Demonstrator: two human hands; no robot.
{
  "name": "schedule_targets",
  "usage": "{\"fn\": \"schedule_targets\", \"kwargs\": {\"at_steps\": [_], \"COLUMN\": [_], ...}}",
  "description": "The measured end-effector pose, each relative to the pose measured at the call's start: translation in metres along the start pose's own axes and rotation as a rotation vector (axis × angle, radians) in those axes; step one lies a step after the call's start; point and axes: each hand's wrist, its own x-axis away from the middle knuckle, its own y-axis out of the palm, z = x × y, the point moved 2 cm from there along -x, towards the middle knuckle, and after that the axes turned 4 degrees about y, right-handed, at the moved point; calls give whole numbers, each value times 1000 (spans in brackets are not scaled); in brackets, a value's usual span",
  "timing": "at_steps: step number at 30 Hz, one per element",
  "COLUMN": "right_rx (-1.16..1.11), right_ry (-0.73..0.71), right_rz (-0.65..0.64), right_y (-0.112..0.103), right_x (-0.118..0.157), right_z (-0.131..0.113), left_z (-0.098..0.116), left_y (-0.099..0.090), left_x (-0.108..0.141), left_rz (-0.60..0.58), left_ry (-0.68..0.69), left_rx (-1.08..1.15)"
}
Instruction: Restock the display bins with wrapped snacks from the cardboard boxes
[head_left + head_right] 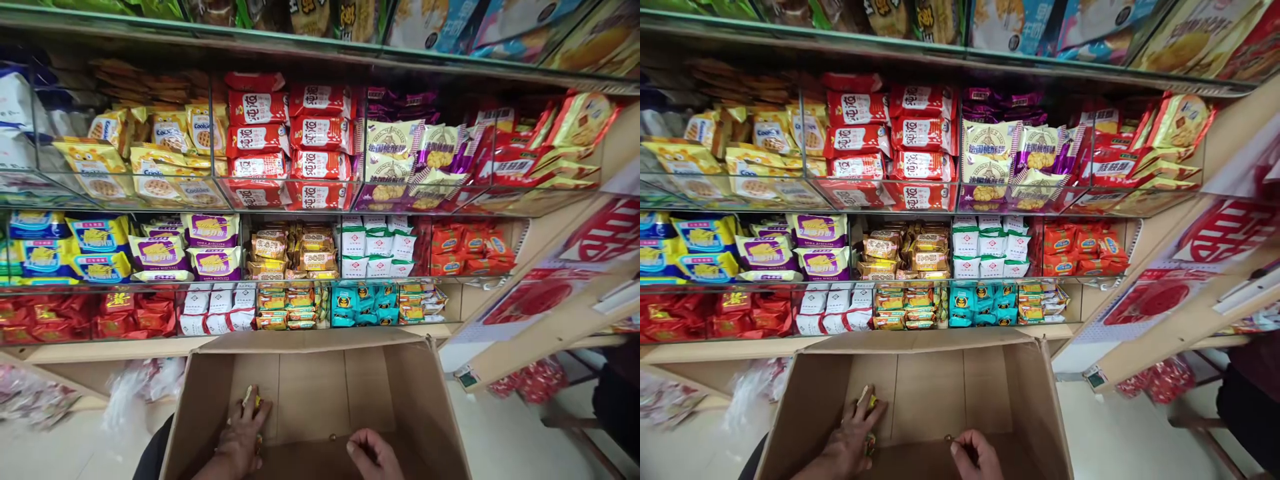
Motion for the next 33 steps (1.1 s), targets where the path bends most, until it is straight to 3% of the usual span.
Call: {"fn": "schedule_targets", "kwargs": {"at_steps": [5,14,22,27,30,33], "right_rx": [91,198,388,329,89,-132], "right_ry": [1,-73,-111,-87,-122,-219], "right_rz": [-152,-143,-197,-222,-189,-300], "right_y": [-3,2,11,17,28,40], "right_x": [4,13,17,14,8,3], "right_z": [-9,-14,-4,-11,-18,-24], "left_z": [-12,-18,-16,15,48,75], "left_y": [-1,-11,-30,-45,-47,-45], "left_x": [4,8,4,20,35,47], "left_rz": [81,118,249,318,321,307], "left_ry": [-27,77,53,119,186,249], "left_rx": [-97,31,248,485,672,827]}}
